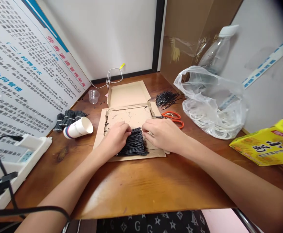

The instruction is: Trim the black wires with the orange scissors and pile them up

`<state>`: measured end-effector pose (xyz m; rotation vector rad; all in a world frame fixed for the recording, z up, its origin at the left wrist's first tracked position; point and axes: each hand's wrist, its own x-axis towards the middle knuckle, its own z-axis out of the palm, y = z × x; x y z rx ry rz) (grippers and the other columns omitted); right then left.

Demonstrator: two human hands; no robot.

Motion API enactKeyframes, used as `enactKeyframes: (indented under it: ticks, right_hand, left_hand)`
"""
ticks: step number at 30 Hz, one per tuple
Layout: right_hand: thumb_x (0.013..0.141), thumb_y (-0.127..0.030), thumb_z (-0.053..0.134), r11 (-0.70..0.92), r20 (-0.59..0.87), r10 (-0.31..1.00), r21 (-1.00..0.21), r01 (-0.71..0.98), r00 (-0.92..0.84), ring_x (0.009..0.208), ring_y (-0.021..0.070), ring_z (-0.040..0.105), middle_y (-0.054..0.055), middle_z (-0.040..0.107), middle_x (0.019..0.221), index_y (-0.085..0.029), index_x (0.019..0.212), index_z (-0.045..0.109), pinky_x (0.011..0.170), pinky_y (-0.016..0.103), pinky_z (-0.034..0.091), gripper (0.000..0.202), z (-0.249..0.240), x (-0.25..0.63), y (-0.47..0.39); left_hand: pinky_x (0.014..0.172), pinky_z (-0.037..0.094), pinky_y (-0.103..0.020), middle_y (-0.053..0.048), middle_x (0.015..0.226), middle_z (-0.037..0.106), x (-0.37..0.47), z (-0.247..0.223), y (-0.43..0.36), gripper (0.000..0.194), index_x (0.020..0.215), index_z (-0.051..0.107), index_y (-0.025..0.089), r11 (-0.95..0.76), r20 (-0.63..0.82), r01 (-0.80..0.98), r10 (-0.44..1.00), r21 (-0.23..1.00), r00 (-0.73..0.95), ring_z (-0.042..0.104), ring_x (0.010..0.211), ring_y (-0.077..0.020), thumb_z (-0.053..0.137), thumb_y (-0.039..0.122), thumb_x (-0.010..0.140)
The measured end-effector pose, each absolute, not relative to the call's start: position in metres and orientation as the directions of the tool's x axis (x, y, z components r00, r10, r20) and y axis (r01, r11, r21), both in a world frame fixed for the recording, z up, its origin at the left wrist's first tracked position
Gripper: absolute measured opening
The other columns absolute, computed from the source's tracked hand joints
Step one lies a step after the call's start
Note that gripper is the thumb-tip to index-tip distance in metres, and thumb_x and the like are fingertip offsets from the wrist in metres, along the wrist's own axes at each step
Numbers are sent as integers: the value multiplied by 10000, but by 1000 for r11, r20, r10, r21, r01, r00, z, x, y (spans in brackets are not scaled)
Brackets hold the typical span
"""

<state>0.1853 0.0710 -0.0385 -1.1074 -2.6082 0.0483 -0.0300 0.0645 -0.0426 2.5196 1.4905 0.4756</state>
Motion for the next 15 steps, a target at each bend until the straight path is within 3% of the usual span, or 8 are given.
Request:
enactKeyframes:
  ticks: [7,15]
  right_hand:
    - [932,-197,511,686,280,725,-204,699,-630,809,210,640,66,712,884,-184,858,664,640,306,318,170,-43,187,74]
    - [905,-165,537,662,293,749,-298,687,-595,852,218,642,73,719,933,-180,896,667,699,308,378,131,-48,184,76]
  left_hand:
    - [807,501,-354,-53,863,662,-25,-45,63,120,818,648,188,-487,227,813,872,321,433,627,859,-212,594,106,888]
    - [751,478,-340,-41,799,634,-14,-44,57,192,739,564,193,-489,315,807,863,330,394,592,806,-205,553,33,843]
